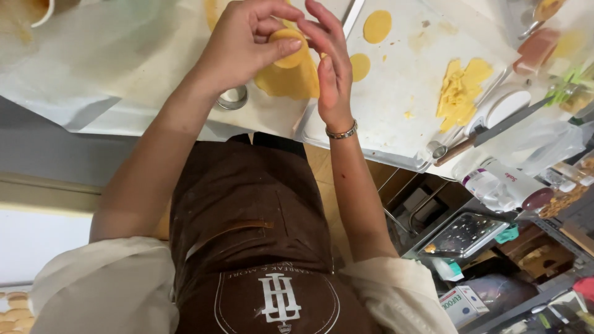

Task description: Cutting round shapes from dough and rolling out dough scraps using a rolling pin.

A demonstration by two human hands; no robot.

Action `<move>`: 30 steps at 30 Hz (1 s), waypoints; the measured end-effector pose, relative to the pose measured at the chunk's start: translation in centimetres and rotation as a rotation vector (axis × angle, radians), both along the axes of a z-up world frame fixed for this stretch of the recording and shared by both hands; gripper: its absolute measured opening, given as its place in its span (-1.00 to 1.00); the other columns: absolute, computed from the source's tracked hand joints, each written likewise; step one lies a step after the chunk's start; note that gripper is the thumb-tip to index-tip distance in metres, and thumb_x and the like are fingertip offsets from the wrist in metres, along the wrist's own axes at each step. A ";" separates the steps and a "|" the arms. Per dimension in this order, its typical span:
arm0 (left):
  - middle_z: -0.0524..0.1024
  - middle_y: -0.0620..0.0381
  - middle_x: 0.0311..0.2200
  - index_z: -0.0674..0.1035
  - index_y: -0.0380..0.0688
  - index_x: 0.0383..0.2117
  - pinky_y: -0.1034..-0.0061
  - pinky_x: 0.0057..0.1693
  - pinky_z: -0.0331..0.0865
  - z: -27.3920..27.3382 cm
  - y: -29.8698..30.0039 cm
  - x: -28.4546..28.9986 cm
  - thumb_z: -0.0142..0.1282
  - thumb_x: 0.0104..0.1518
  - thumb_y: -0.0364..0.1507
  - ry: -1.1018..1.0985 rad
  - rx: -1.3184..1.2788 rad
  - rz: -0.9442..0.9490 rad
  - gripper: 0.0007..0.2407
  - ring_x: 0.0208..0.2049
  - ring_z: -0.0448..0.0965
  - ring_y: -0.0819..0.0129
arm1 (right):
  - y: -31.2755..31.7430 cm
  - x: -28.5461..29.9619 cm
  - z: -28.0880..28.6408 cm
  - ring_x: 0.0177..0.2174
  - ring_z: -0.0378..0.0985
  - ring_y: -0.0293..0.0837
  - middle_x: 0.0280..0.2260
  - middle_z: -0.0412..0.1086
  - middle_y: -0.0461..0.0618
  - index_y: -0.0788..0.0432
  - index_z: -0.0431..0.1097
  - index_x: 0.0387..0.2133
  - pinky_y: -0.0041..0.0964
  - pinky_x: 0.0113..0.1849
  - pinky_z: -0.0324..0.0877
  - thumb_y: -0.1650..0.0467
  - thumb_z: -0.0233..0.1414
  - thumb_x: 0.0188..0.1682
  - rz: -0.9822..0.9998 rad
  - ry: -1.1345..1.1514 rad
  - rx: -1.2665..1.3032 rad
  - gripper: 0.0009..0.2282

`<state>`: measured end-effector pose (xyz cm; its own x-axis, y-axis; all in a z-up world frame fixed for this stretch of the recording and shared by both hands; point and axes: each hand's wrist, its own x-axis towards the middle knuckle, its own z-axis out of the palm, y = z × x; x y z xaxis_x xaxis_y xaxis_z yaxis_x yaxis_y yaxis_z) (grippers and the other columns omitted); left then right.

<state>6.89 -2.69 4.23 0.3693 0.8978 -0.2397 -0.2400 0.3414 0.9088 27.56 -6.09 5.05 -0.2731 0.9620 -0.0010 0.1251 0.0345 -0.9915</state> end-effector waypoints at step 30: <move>0.57 -0.05 -0.14 0.59 -0.24 -0.09 0.32 0.00 0.49 4.1 -11.1 -0.9 0.21 0.22 -0.55 0.699 0.257 -0.023 -0.83 -0.12 0.63 0.06 | -6.4 8.1 -2.1 -0.24 0.55 -0.11 -0.13 0.45 0.07 0.27 0.48 -0.13 -0.35 -0.25 0.50 0.58 0.15 0.03 -0.354 -0.679 -0.018 -0.84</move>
